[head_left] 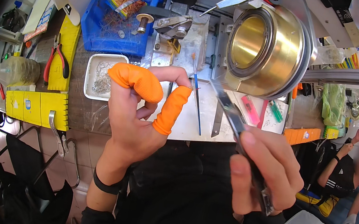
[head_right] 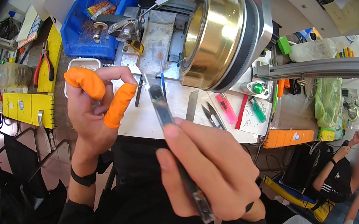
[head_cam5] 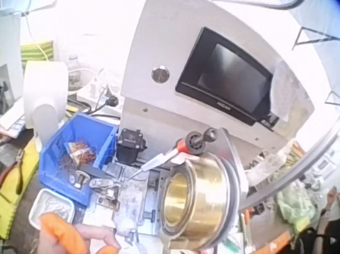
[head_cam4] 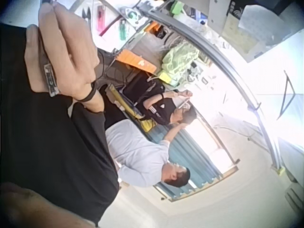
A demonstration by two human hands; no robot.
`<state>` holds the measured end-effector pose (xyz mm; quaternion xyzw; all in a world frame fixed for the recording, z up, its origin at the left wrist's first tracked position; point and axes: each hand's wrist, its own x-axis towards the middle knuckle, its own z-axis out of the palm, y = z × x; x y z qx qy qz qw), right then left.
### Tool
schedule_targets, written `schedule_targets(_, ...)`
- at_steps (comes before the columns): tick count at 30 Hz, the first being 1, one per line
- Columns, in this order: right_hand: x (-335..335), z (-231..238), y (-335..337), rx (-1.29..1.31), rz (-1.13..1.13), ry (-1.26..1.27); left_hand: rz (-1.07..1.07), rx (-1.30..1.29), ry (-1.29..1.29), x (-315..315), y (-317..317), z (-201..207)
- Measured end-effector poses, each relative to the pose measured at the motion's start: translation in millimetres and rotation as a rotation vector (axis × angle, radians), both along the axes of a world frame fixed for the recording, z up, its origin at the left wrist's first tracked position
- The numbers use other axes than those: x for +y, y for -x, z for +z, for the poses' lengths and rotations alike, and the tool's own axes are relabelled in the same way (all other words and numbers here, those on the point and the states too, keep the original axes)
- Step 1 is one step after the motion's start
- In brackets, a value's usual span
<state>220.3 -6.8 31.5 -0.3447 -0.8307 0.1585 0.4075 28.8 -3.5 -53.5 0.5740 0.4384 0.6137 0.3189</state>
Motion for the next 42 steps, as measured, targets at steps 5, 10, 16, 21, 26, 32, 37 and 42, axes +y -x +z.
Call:
schedule_targets(5, -12, -7, -23, -0.013, 0.044, 0.060, 0.022, -0.061, 0.072, 0, -1, 0)
schedule_targets(10, -1, -54, -56, -0.391, 0.082, -0.154, 0.099, -0.073, 0.077, 5, -6, 3)
schedule_targets(16, 9, -82, -81, -0.765, 0.100, -0.080, 0.170, -0.030, 0.133, 7, -9, 20)
schedule_targets(21, 21, -69, -94, -0.554, -0.008, -0.082, 0.318, 0.152, 0.045, 24, -16, 42)
schedule_targets(26, 60, -21, -68, 0.094, -0.299, 0.298, 0.181, 0.576, 0.104, 50, -29, 74)
schedule_targets(32, 102, -20, -44, 0.147, -0.078, 0.401, 0.061, 0.724, 0.155, 70, -45, 85)
schedule_targets(37, 108, -21, -42, 0.003, -0.026, 0.308, 0.058, 0.656, 0.165, 70, -43, 78)
schedule_targets(42, 104, -21, -44, 0.020, -0.066, 0.374, 0.123, 0.618, 0.157, 64, -45, 85)
